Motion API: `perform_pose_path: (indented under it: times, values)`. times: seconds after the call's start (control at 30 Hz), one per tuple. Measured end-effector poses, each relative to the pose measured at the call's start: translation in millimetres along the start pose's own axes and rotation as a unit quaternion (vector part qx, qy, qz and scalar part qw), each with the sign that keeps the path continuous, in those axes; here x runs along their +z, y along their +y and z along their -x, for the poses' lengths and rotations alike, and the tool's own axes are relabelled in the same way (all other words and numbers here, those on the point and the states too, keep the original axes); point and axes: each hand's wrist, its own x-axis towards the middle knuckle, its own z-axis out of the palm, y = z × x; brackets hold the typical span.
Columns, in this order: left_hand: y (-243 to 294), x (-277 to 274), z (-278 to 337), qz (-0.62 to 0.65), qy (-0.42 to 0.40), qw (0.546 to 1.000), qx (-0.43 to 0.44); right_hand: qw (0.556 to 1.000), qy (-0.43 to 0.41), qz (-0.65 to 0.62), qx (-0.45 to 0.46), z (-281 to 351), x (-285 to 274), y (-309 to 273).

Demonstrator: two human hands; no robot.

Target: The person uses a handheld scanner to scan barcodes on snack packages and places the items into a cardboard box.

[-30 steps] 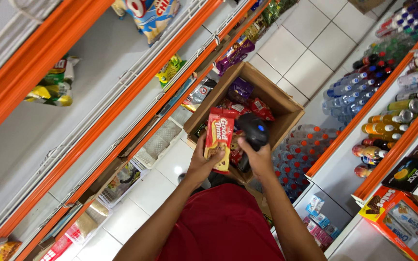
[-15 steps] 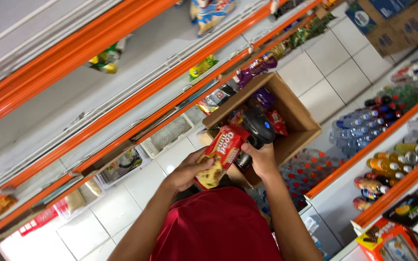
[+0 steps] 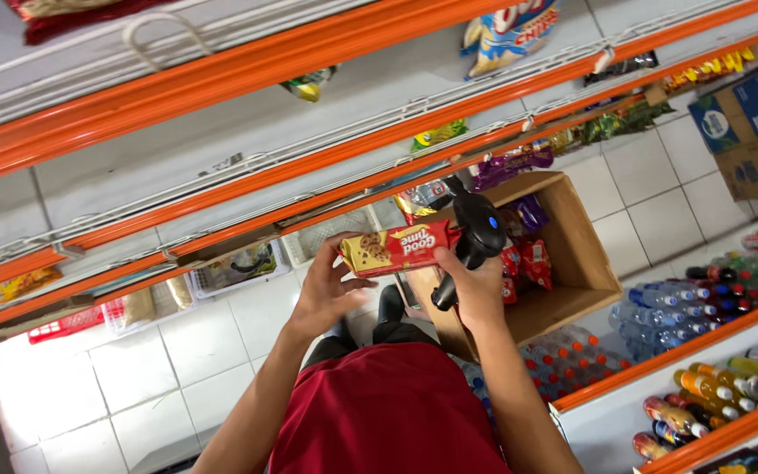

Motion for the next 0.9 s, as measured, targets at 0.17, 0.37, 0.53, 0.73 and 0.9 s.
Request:
perform_pose_path:
  times: [0.17,0.37,0.53,0.73,0.9]
  values:
    - [24.8,-4.4,-3.0,-0.118,0.111,0.976,-0.144,0.962,-0.138,0.04,-0.231,14.4,18.2,-40.9]
    - [33.1,-18.1,-0.8,-0.122,0.145,0.966,-0.174,0.955,-0.201,0.086,-0.201,23.7,36.8,-70.9]
    - [36.8,-22.2,-3.9,-0.11,0.135,0.975,-0.136,0.967,-0.181,0.061,-0.17,26.5,37.6,-63.8]
    - [47.1,-18.1,-11.8,-0.1,0.135,0.974,-0.153,0.977,-0.14,0.027,-0.162,17.4,25.3,-50.9]
    - [49.5,-29.3,-10.2,-0.187,-0.049,0.97,-0.147,0.987,-0.109,-0.006,-0.117,7.4,24.1,-59.5]
